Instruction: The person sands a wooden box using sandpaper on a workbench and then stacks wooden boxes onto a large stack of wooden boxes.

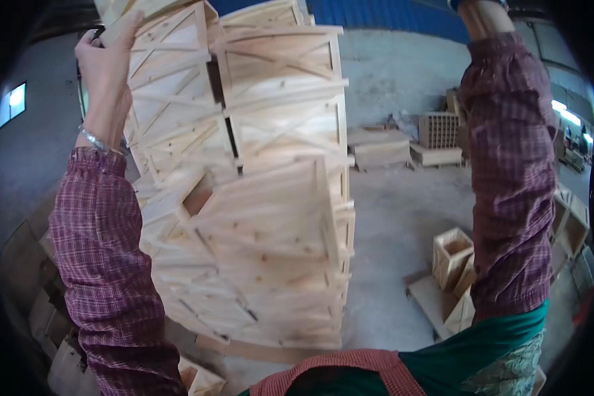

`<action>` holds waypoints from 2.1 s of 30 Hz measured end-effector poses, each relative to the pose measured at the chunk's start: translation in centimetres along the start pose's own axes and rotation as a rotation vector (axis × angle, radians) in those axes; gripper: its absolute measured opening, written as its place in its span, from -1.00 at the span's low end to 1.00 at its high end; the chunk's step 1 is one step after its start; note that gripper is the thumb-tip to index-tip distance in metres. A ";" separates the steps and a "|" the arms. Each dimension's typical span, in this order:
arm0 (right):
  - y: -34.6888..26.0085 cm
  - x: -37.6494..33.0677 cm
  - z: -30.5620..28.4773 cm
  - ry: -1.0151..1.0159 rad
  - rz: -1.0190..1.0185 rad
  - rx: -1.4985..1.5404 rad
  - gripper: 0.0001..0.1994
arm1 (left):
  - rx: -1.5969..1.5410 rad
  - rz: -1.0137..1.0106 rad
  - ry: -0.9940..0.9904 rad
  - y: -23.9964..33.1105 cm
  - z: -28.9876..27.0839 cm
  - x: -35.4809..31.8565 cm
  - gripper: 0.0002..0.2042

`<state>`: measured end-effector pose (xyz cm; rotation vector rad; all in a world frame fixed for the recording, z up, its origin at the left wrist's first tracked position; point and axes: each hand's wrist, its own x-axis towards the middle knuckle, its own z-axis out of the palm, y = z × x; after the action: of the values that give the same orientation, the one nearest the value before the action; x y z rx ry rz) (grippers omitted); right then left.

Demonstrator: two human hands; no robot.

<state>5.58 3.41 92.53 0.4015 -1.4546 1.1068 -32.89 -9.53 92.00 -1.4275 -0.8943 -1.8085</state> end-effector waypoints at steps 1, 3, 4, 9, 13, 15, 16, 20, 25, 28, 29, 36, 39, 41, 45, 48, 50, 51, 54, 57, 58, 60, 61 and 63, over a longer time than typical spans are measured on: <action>0.3 1.8 -2.0 -0.148 0.321 0.252 -0.77 | -0.011 0.010 -0.012 -1.6 1.2 1.6 -0.34; 3.5 4.8 -3.8 -0.009 0.018 0.070 -0.78 | -0.038 0.018 -0.023 -3.3 4.7 2.2 -0.38; 5.7 6.2 -4.7 0.142 -0.287 -0.112 -0.79 | -0.032 0.026 -0.027 -3.8 7.1 1.8 -0.36; 13.3 14.7 -9.1 0.288 -0.625 -0.259 -0.83 | 0.134 0.079 -0.025 -4.6 13.2 -2.7 -0.27; 16.2 16.3 -10.8 0.387 -0.632 -0.423 -0.84 | 0.336 -0.083 -0.142 -6.5 13.2 -8.1 -0.36; 18.5 18.2 -12.3 0.384 -0.602 -0.426 -0.82 | 0.367 -0.211 -0.221 -6.0 12.8 -11.5 -0.39; 19.5 19.1 -13.2 0.384 -0.590 -0.438 -0.80 | 0.341 -0.231 -0.258 -6.5 12.5 -13.4 -0.40; 23.4 21.8 -13.2 0.447 -0.666 -0.739 -0.77 | 0.460 -0.395 -0.396 -3.8 8.9 -20.1 -0.43; 27.2 23.9 -12.3 0.500 -0.521 -0.733 -0.74 | 0.637 -0.494 -0.436 -1.6 6.3 -24.9 -0.44; 29.7 25.4 -13.2 0.521 -0.513 -0.686 -0.74 | 0.682 -0.615 -0.340 -1.1 4.4 -26.9 -0.44; 30.4 25.6 -13.3 0.513 -0.507 -0.676 -0.74 | 0.691 -0.621 -0.332 -1.1 3.4 -27.8 -0.44; 32.9 27.2 -13.7 0.413 -0.515 -0.562 -0.76 | 0.688 -0.857 -0.104 0.4 1.0 -30.4 -0.53; 33.3 28.4 -14.3 0.377 -0.365 -0.500 -0.66 | 0.687 -0.878 -0.086 -0.4 0.5 -31.3 -0.55; 33.4 29.0 -14.7 0.364 -0.288 -0.472 -0.59 | 0.687 -0.887 -0.085 -0.6 -0.1 -31.9 -0.56; 34.3 30.5 -15.8 0.337 -0.319 -0.597 -0.55 | 0.747 -0.864 -0.092 -1.0 -0.8 -33.0 -0.56; 35.6 31.8 -16.2 0.411 -0.255 -0.708 -0.51 | 0.782 -0.913 -0.074 -0.9 -1.1 -33.6 -0.59; 35.9 32.5 -16.8 0.410 -0.251 -0.708 -0.51 | 0.761 -0.922 -0.068 -1.2 -1.1 -34.1 -0.59; 36.1 32.7 -17.0 0.403 -0.246 -0.710 -0.50 | 0.737 -0.936 -0.060 -1.3 -1.0 -34.4 -0.60; 36.6 33.5 -17.7 0.391 -0.235 -0.727 -0.49 | 0.735 -0.937 -0.063 -1.4 -1.1 -34.7 -0.61; 36.5 33.2 -17.2 0.390 -0.224 -0.774 -0.49 | 0.764 -0.915 -0.102 -1.5 -0.7 -34.4 -0.62; 36.6 33.0 -16.8 0.390 -0.215 -0.779 -0.49 | 0.770 -0.931 -0.099 -1.6 -0.7 -34.5 -0.62; 36.5 32.5 -16.1 0.396 -0.201 -0.788 -0.49 | 0.781 -0.956 -0.092 -1.6 -0.6 -34.7 -0.62; 36.6 32.6 -16.0 0.393 -0.202 -0.785 -0.49 | 0.782 -0.956 -0.088 -1.5 -0.7 -34.8 -0.62; 37.0 33.2 -15.8 0.403 -0.237 -0.803 -0.49 | 0.760 -0.991 -0.100 -1.2 -1.1 -35.2 -0.62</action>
<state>-22.07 45.67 105.65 -0.2090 -1.3186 0.3232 -27.80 -6.88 57.21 -0.5799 -2.3058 -1.6481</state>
